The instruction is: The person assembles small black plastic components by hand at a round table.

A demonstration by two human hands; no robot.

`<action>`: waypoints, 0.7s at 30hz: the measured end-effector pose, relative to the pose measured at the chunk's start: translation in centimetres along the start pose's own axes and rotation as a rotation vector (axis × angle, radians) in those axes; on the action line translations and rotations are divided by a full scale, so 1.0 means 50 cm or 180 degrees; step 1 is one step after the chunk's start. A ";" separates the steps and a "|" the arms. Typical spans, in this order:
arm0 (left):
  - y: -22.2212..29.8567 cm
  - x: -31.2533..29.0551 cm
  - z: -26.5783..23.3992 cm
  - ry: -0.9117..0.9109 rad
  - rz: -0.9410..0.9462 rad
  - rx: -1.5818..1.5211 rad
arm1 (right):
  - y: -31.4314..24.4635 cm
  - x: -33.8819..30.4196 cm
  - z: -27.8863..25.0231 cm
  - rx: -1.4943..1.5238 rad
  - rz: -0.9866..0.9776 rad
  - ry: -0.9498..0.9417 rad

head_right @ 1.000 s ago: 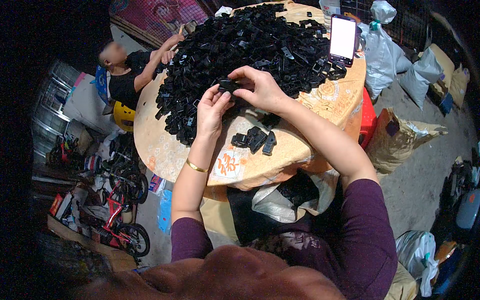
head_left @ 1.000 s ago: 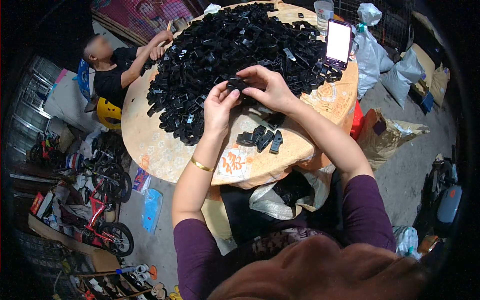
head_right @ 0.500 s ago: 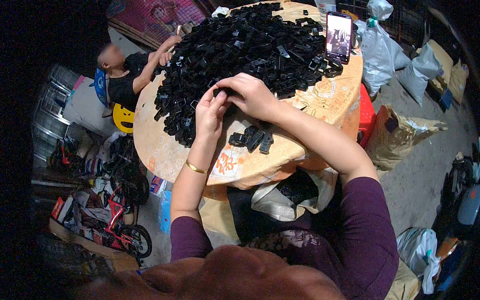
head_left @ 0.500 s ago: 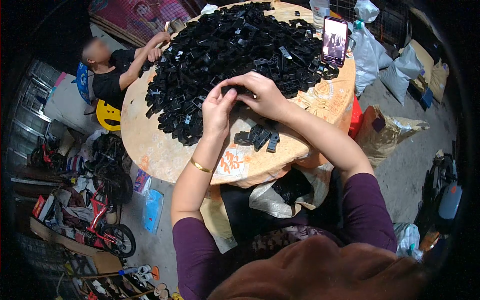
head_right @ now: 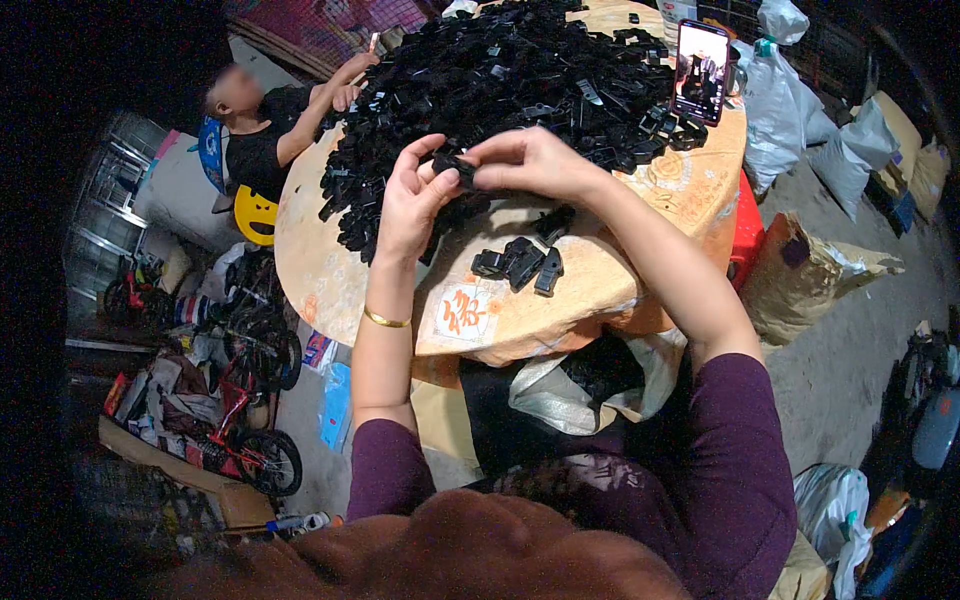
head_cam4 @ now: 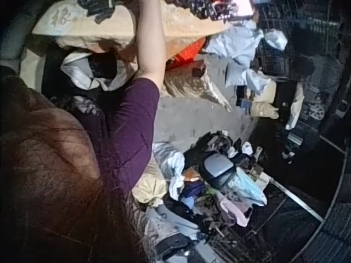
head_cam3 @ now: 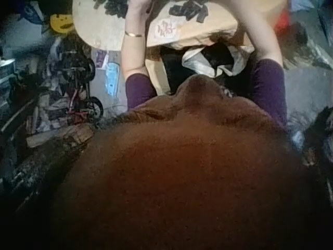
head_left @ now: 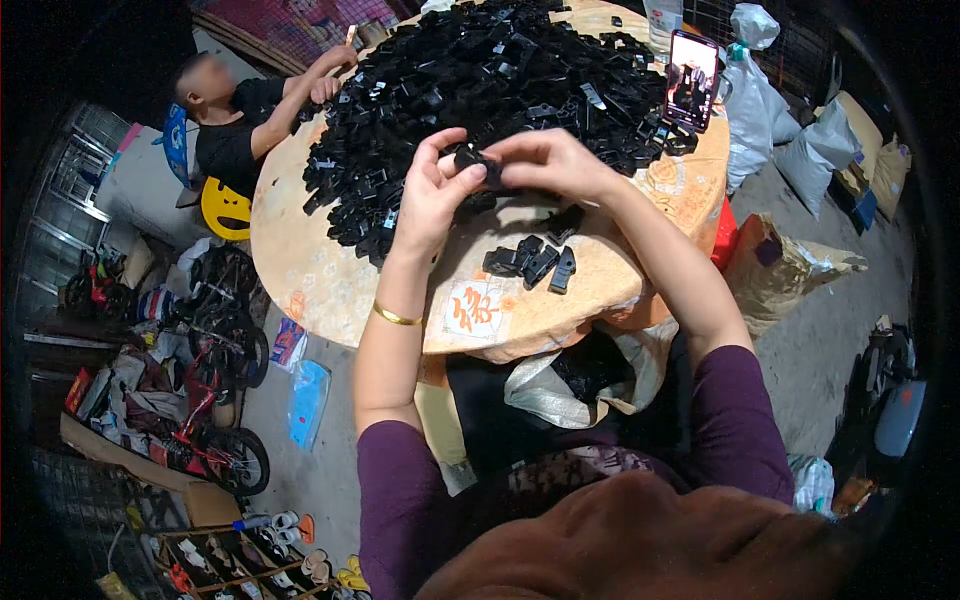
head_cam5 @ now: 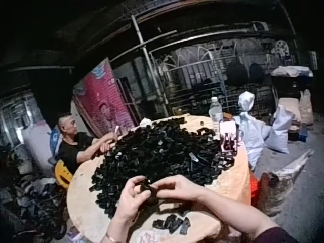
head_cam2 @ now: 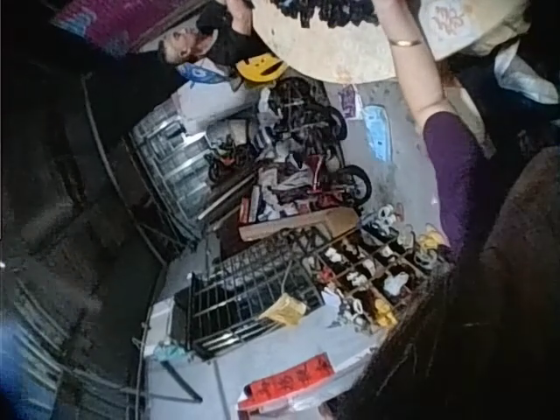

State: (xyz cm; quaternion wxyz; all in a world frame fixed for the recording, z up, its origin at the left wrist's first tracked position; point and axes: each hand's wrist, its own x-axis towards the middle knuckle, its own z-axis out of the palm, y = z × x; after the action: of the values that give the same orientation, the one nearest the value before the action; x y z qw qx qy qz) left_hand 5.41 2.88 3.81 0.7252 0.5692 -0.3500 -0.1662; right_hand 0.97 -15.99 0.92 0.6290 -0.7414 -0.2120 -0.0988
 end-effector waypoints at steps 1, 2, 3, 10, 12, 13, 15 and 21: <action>0.004 0.001 -0.010 -0.0054 -0.0116 0.0329 | -0.004 0.002 -0.012 0.0203 -0.0084 0.0317; 0.002 -0.001 -0.024 -0.0261 -0.0270 0.0790 | -0.004 0.006 -0.029 0.0404 -0.0168 0.0634; 0.005 -0.003 -0.024 -0.0654 -0.0574 0.1590 | 0.002 0.009 -0.041 0.0261 -0.0170 0.1042; -0.056 -0.011 0.007 -0.1903 -0.0141 0.2440 | 0.027 0.011 -0.027 -0.2380 -0.0637 0.1642; -0.065 -0.003 0.011 -0.0897 0.0781 0.3467 | 0.027 0.020 -0.015 -0.3015 -0.1330 0.1852; -0.078 0.001 0.015 -0.0493 0.1057 0.3636 | 0.028 0.022 -0.012 -0.3111 -0.1234 0.1655; -0.100 0.006 0.016 -0.0438 0.1285 0.3991 | 0.037 0.036 -0.010 -0.3491 -0.1371 0.1449; -0.111 0.007 0.022 -0.0463 0.1237 0.4492 | 0.059 0.059 0.007 -0.3926 -0.1182 0.1435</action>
State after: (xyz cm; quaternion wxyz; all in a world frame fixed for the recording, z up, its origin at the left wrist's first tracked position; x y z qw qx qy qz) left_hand 5.76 0.21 -1.20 0.1777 0.8158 -0.5155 0.1928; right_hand 4.84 -15.46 -0.57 0.0928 -0.8769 -0.1044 -0.4599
